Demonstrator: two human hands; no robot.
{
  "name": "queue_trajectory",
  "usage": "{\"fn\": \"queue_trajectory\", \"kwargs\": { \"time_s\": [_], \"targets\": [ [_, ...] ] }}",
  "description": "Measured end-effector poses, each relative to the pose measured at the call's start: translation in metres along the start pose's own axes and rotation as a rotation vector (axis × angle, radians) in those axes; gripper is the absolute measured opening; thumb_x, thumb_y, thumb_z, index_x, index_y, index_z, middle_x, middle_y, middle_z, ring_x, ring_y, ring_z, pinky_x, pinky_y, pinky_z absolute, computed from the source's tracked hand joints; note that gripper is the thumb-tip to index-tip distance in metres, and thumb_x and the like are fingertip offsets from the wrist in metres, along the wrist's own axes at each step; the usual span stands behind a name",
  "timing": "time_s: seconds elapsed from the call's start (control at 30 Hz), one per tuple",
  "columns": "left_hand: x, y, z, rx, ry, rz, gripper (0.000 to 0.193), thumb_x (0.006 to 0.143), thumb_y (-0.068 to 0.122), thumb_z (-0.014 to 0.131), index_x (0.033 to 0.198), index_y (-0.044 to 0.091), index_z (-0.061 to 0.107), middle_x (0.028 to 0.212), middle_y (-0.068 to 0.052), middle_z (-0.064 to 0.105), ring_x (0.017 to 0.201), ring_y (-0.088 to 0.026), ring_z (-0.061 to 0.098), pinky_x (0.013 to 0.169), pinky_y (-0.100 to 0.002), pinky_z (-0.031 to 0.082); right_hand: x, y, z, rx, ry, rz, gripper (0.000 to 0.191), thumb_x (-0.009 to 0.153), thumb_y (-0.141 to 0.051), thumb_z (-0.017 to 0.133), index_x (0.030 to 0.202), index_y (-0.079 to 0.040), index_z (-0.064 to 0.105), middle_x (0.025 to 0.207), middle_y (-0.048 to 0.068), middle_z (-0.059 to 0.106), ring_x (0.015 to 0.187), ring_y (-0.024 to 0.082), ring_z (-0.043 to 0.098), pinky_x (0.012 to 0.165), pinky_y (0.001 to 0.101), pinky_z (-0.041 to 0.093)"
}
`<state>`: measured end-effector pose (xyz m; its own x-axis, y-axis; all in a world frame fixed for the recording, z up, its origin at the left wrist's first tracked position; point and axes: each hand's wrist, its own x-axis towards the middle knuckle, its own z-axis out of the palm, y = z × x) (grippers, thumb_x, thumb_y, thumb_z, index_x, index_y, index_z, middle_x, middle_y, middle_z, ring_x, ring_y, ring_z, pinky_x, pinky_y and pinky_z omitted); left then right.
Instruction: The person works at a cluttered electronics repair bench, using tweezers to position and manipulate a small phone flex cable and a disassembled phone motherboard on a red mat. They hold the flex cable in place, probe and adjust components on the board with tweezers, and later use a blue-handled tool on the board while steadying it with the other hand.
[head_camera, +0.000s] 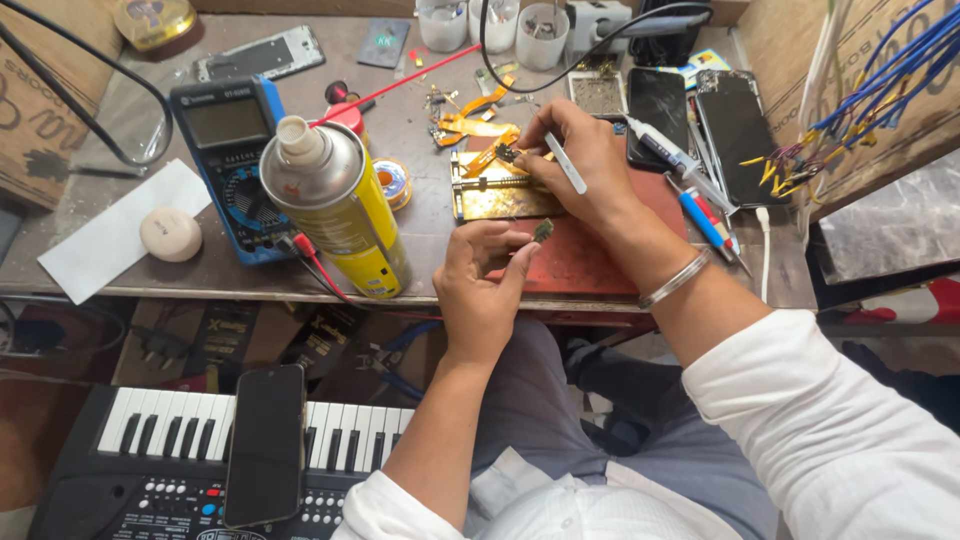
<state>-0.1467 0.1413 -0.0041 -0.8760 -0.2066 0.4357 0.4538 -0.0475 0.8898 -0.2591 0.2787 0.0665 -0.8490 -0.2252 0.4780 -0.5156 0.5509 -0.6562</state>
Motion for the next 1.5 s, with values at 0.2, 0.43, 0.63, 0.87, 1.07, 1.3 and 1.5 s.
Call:
{"fn": "queue_trajectory", "kwargs": {
  "time_s": [0.2, 0.43, 0.63, 0.87, 1.07, 1.3, 1.5],
  "targets": [
    [-0.005, 0.004, -0.003, -0.067, -0.054, -0.079, 0.035, 0.094, -0.003, 0.075, 0.121, 0.003, 0.053, 0.101, -0.008, 0.077, 0.09, -0.01, 0.074, 0.073, -0.022, 0.058, -0.037, 0.005, -0.01, 0.082, 0.111, -0.109, 0.024, 0.093, -0.005, 0.083, 0.102, 0.0, 0.061, 0.098, 0.009, 0.076, 0.091, 0.014, 0.074, 0.08, 0.0282, 0.06],
    [-0.009, 0.007, -0.01, -0.194, -0.138, -0.125, 0.039, 0.095, -0.009, 0.073, 0.127, 0.002, 0.054, 0.104, -0.011, 0.075, 0.095, -0.011, 0.072, 0.081, -0.025, 0.061, -0.114, 0.001, -0.031, 0.623, -0.078, 0.21, 0.018, 0.098, 0.003, 0.069, 0.106, -0.004, 0.054, 0.116, 0.014, 0.072, 0.096, 0.011, 0.068, 0.083, 0.0249, 0.057],
    [-0.012, 0.013, -0.013, -0.071, -0.167, -0.088, 0.035, 0.092, -0.008, 0.075, 0.121, 0.002, 0.058, 0.106, -0.01, 0.075, 0.096, -0.012, 0.075, 0.077, -0.025, 0.063, -0.131, 0.009, -0.023, 0.739, -0.079, 0.184, 0.025, 0.097, 0.009, 0.069, 0.107, -0.006, 0.05, 0.113, 0.013, 0.071, 0.102, 0.011, 0.07, 0.09, 0.0259, 0.059],
    [-0.015, 0.014, -0.017, -0.036, -0.159, -0.028, 0.03, 0.092, -0.009, 0.076, 0.115, -0.001, 0.06, 0.112, -0.01, 0.074, 0.108, -0.016, 0.075, 0.094, -0.029, 0.064, -0.14, 0.01, -0.017, 0.698, -0.069, 0.179, 0.026, 0.097, 0.011, 0.069, 0.106, -0.006, 0.051, 0.11, 0.012, 0.071, 0.1, 0.011, 0.069, 0.089, 0.0258, 0.059],
    [-0.017, 0.013, -0.018, -0.017, -0.15, 0.041, 0.024, 0.093, -0.011, 0.075, 0.111, -0.001, 0.063, 0.114, -0.01, 0.07, 0.112, -0.016, 0.074, 0.099, -0.03, 0.063, -0.145, 0.006, -0.015, 0.626, -0.057, 0.137, 0.027, 0.095, 0.013, 0.068, 0.105, -0.005, 0.051, 0.111, 0.012, 0.07, 0.105, 0.012, 0.069, 0.094, 0.0279, 0.06],
    [-0.018, 0.016, -0.02, -0.007, -0.169, 0.058, 0.026, 0.091, -0.012, 0.076, 0.111, 0.0, 0.064, 0.117, -0.01, 0.067, 0.112, -0.016, 0.072, 0.097, -0.029, 0.063, -0.146, 0.003, -0.014, 0.601, -0.045, 0.131, 0.027, 0.093, 0.014, 0.067, 0.104, -0.005, 0.052, 0.111, 0.012, 0.07, 0.107, 0.014, 0.07, 0.094, 0.0288, 0.06],
    [-0.018, 0.019, -0.021, 0.007, -0.164, 0.068, 0.024, 0.092, -0.012, 0.075, 0.109, 0.001, 0.064, 0.115, -0.008, 0.067, 0.11, -0.014, 0.072, 0.094, -0.028, 0.064, -0.147, 0.002, -0.014, 0.588, -0.059, 0.113, 0.028, 0.092, 0.015, 0.068, 0.104, -0.006, 0.053, 0.111, 0.013, 0.07, 0.107, 0.015, 0.07, 0.096, 0.0292, 0.059]
  ]
}}
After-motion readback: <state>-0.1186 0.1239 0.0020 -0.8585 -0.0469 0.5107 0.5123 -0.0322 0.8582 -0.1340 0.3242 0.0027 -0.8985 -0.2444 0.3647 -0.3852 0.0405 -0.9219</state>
